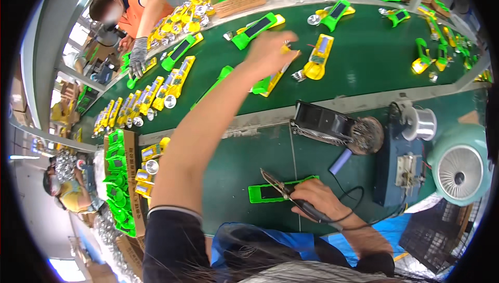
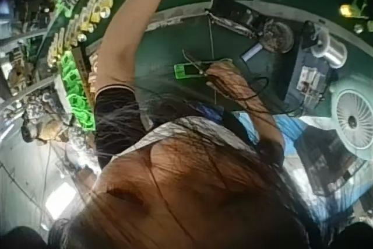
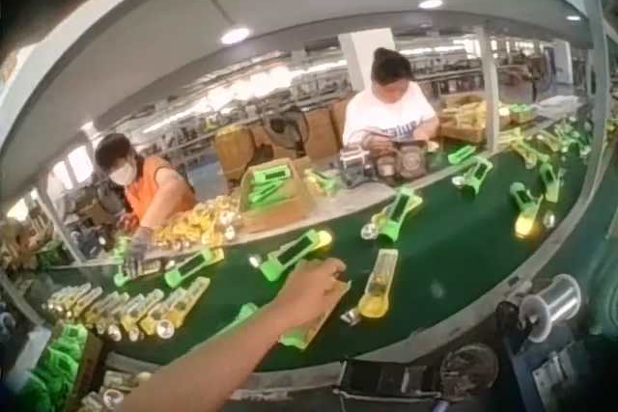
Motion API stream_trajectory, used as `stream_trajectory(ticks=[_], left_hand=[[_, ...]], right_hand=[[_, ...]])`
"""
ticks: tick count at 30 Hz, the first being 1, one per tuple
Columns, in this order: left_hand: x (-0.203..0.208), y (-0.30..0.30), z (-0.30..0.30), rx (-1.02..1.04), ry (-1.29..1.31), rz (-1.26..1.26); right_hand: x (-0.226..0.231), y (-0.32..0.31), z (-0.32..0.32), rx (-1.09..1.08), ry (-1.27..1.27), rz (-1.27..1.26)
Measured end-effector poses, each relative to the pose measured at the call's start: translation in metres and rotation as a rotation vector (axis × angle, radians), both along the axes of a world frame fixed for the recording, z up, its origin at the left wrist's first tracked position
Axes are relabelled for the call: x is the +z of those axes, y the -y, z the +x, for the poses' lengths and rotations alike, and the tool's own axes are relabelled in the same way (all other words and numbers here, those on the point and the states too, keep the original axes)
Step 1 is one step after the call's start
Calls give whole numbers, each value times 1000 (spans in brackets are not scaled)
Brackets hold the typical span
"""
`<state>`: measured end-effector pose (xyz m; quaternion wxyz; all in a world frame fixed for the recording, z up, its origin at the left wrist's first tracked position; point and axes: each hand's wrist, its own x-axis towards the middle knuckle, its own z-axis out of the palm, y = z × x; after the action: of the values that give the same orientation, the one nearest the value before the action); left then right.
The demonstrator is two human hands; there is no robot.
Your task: Soldering components and wires onto the circuit boards of solar-powered flashlights.
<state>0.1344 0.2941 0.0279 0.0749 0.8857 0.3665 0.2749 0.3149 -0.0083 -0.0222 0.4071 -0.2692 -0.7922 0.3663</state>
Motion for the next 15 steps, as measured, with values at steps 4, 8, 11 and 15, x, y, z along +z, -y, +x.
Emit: stream_trajectory(ticks=[4, 8, 11, 15], left_hand=[[-19, -33, 68, 40, -340, -190], [-35, -43, 84, 3, -272, -218], [-11, -34, 86, 28, -178, -152], [53, 11, 39, -176, 505, -285]], right_hand=[[4, -9, -5, 55, 38, -67], [3, -17, -11, 52, -17, -79], [-5, -17, -6, 62, 16, -59], [7, -3, 4, -21, 63, -2]])
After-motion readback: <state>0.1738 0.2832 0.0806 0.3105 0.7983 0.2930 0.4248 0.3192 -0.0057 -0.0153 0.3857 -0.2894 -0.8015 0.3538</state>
